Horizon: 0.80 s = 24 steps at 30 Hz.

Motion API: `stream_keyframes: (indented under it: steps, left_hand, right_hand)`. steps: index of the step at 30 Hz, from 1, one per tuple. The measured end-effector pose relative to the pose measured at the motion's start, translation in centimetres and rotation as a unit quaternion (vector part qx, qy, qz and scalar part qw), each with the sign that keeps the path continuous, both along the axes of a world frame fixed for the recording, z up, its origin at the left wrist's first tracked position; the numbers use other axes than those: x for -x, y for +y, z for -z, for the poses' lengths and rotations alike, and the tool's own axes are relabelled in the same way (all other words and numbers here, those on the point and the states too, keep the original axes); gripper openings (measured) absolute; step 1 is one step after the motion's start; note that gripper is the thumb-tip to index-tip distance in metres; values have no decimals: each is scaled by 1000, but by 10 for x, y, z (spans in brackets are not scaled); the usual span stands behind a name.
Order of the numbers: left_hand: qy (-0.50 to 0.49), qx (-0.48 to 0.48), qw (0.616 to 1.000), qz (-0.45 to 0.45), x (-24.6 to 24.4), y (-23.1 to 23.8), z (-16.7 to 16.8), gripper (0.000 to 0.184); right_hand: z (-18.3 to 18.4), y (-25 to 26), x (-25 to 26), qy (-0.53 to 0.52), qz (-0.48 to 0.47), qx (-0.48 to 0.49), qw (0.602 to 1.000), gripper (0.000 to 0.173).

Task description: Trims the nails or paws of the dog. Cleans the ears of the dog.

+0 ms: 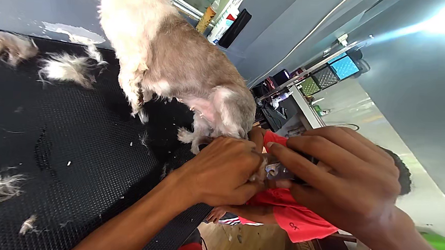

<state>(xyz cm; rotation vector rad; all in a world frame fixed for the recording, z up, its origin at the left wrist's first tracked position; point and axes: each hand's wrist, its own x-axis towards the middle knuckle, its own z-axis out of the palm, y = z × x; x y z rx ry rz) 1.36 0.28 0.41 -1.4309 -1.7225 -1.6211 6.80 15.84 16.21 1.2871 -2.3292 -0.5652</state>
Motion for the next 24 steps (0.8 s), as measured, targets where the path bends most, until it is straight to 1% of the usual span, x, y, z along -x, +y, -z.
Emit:
stream_keyframes:
  steps: [6,10,20,24]
  left_hand:
    - [3,-14,1000,3,0,0,-1,33]
    - [2,-18,1000,9,0,-1,-1,31]
    - [3,-14,1000,10,0,-2,-2,28]
    - [-5,-12,1000,14,0,-2,-3,31]
  right_hand:
    - [1,1,-1,-5,0,9,1000,22]
    - [1,0,0,-10,0,12,1000,20]
    - [1,1,0,-12,1,19,1000,23]
    - [1,1,0,-15,-2,24,1000,22]
